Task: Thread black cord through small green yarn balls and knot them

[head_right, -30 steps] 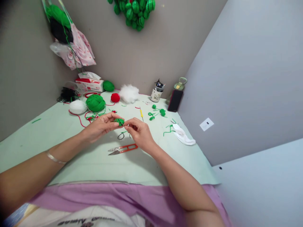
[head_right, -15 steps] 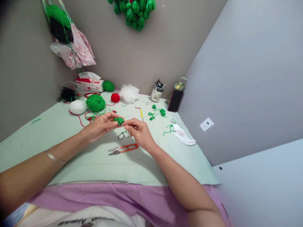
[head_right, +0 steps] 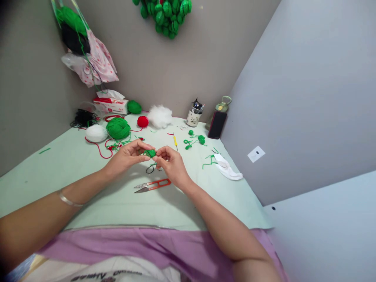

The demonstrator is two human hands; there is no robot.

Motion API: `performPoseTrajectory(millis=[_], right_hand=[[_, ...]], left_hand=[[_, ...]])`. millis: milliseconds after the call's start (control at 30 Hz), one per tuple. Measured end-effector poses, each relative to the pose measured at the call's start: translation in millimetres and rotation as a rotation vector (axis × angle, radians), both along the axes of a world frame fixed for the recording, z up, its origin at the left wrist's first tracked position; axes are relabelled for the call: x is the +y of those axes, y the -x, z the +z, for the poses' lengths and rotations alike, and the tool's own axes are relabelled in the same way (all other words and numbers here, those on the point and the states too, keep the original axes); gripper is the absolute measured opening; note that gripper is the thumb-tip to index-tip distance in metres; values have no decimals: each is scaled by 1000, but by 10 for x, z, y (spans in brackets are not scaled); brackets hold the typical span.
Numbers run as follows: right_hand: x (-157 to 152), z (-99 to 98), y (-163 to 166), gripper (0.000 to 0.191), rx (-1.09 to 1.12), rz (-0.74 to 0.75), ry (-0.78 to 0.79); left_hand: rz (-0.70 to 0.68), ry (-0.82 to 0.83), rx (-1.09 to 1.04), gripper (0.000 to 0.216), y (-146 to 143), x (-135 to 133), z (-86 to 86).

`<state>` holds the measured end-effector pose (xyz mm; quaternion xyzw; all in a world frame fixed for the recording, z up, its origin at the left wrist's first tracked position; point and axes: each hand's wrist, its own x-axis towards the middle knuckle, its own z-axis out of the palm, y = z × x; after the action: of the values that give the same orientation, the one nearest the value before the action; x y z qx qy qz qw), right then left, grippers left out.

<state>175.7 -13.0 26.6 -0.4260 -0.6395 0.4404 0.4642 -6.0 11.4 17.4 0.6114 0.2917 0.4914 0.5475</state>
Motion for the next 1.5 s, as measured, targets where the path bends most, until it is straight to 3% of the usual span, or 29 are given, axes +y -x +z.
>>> performPoseTrajectory(millis=[200,333,400,467,567,667,767,833,967,1033,1133,1233,1400,1500], right_hand=[[-119,18,14,10,-348,-44,-297],[-110,8,-5,9,-681,-95,-475],[-101,19,-15,13,-721,-123,-532],[-105,72,-32,13,-610,-127,-550],[-115,229,-92,13,-241,-152,-464],[-93,398,-188,20,88,-43,-167],[-37,503,-302,25,224,112,99],[12,545,-400,24,302,57,58],[119,609,-624,20,487,-284,-299],[159,616,-687,17,507,-341,-350],[159,575,-654,10,411,-252,-287],[73,497,-513,8,159,-123,-278],[-94,382,-310,10,-416,-58,-576],[-111,338,-279,16,-627,-78,-729]], left_hand=[[66,-56,45,23,-36,-13,-42],[22,-20,90,23,-53,-50,-69],[-8,5,108,24,-58,-60,-75],[-20,22,119,25,-63,-64,-74],[-28,59,154,27,-66,-60,-70],[-58,114,200,31,-55,-46,-82],[-93,120,226,34,-34,-30,-97],[-97,115,253,33,-21,-22,-95],[-69,106,285,31,3,-11,-47],[-71,107,271,31,19,-5,-18],[-82,133,216,34,44,6,5],[-105,161,156,37,54,15,9],[-137,143,141,32,43,13,34],[-137,129,132,31,43,14,36]])
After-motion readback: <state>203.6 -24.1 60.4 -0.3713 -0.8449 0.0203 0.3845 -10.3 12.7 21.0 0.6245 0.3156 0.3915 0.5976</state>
